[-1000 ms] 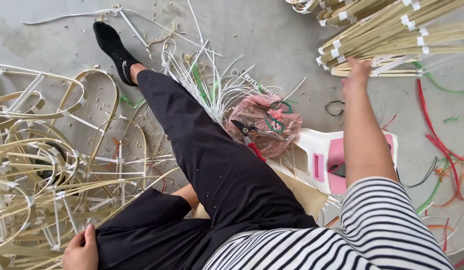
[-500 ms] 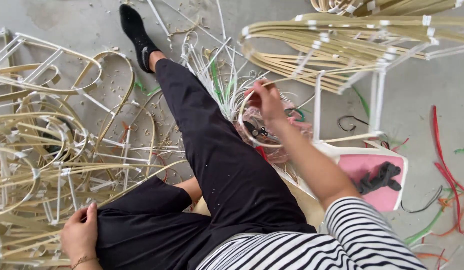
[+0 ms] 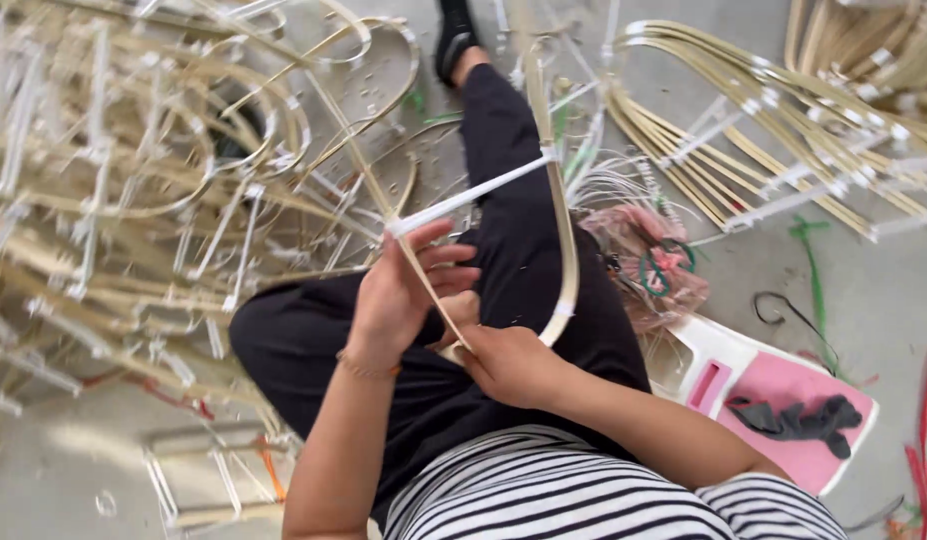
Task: The person sits on the floor and assembles bamboo frames by cutting white plastic ties with pliers, wrapping them around the joints, and securing them. They repeatedly pick up frames, cut ties, and stack the finished frames to the side.
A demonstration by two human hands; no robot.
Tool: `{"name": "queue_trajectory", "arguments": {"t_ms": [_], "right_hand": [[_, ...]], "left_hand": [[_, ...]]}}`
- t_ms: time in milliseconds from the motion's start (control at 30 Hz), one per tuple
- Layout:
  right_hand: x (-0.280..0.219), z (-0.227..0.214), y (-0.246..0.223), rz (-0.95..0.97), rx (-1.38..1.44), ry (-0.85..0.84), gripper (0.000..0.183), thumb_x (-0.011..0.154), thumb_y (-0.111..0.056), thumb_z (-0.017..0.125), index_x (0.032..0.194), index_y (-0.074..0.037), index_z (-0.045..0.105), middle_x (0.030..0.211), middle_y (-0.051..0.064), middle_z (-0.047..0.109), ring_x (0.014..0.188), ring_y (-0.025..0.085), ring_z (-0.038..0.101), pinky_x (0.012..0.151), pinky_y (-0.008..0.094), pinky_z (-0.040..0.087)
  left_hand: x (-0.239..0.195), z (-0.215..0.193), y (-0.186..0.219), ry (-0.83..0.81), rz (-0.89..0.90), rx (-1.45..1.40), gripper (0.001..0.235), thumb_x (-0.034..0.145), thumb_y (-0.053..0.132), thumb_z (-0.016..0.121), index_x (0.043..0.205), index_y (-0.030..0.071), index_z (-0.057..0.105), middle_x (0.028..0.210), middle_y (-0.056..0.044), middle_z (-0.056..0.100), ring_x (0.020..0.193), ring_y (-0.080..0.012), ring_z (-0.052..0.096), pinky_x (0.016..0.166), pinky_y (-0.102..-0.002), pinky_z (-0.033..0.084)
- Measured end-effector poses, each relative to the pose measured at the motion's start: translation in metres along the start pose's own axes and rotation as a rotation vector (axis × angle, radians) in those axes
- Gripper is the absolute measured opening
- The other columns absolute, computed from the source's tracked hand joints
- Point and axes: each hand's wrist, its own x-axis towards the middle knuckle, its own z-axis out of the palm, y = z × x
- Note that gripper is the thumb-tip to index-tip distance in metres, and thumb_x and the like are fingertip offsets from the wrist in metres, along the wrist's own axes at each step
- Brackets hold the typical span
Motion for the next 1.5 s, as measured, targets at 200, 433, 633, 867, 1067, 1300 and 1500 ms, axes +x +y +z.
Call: {"name": "queue_trajectory", "arguments": {"t_ms": [200, 433, 633, 867, 1067, 1300, 1500], "right_hand": [[-0.018, -0.044, -0.035, -0.285, -0.038, 0.166, 0.047, 0.085, -0.024, 0.076, 0.126, -0.004, 0.064, 0.115, 0.017, 0.065, 0.107, 0.035, 0.064, 0.092, 0.043, 0.052], [-0.012, -0.097, 0.017, -0.168, 0.203, 0.688, 0.042, 0.106, -0.025, 0.068, 0.14, -0.003, 0.055, 0.135, 0.014, 0.054, 0.126, 0.025, 0.058, 0.109, 0.039, 0.052], [-0.009, -0.094, 0.037, 0.107, 0.926, 0.362, 0.058, 0.11, -0.044, 0.044, 0.143, 0.004, 0.052, 0.115, 0.014, 0.068, 0.101, 0.026, 0.068, 0.089, 0.041, 0.058], [-0.016, -0.086, 0.044, 0.028, 0.956, 0.314, 0.078, 0.108, -0.06, 0.033, 0.143, 0.007, 0.056, 0.101, 0.013, 0.07, 0.089, 0.024, 0.07, 0.083, 0.042, 0.06], [-0.012, -0.082, 0.038, 0.066, 1.099, 0.282, 0.079, 0.105, -0.061, 0.037, 0.14, 0.007, 0.058, 0.093, 0.01, 0.067, 0.085, 0.021, 0.068, 0.079, 0.043, 0.062], [-0.011, -0.064, 0.024, 0.069, 0.751, 0.372, 0.044, 0.11, -0.029, 0.045, 0.145, -0.002, 0.049, 0.085, 0.003, 0.058, 0.072, 0.013, 0.061, 0.07, 0.032, 0.06], [-0.006, -0.042, 0.013, 0.057, 0.896, 0.469, 0.035, 0.111, -0.024, 0.045, 0.141, -0.005, 0.045, 0.073, -0.001, 0.04, 0.059, 0.008, 0.04, 0.053, 0.024, 0.04]], "left_hand": [[0.001, -0.068, -0.025, -0.034, 0.153, -0.285, 0.047, 0.112, 0.049, 0.041, 0.098, 0.007, 0.057, 0.06, 0.0, 0.045, 0.048, -0.0114, 0.038, 0.047, -0.029, 0.037], [-0.024, -0.108, -0.026, -0.22, 0.114, -0.285, 0.047, 0.11, 0.052, 0.042, 0.093, 0.01, 0.052, 0.06, 0.002, 0.043, 0.045, -0.0081, 0.032, 0.043, -0.025, 0.029], [-0.02, -0.114, -0.041, -0.254, 0.086, -0.199, 0.051, 0.11, 0.054, 0.042, 0.088, 0.009, 0.051, 0.058, 0.003, 0.042, 0.045, -0.0072, 0.032, 0.042, -0.024, 0.028], [-0.028, -0.107, -0.045, -0.124, 0.149, -0.107, 0.05, 0.11, 0.051, 0.042, 0.087, 0.008, 0.052, 0.057, 0.001, 0.044, 0.043, -0.0088, 0.035, 0.041, -0.025, 0.033], [-0.04, -0.104, -0.045, -0.097, 0.134, -0.099, 0.049, 0.109, 0.051, 0.041, 0.088, 0.008, 0.052, 0.057, -0.001, 0.045, 0.044, -0.0098, 0.037, 0.043, -0.026, 0.035], [-0.051, -0.103, -0.05, -0.123, 0.179, -0.076, 0.05, 0.11, 0.052, 0.04, 0.088, 0.009, 0.052, 0.058, 0.0, 0.045, 0.045, -0.0095, 0.037, 0.044, -0.026, 0.035], [-0.053, -0.107, -0.056, -0.111, 0.185, -0.071, 0.05, 0.109, 0.052, 0.039, 0.086, 0.009, 0.051, 0.056, 0.0, 0.045, 0.044, -0.0091, 0.037, 0.042, -0.025, 0.035]]}}
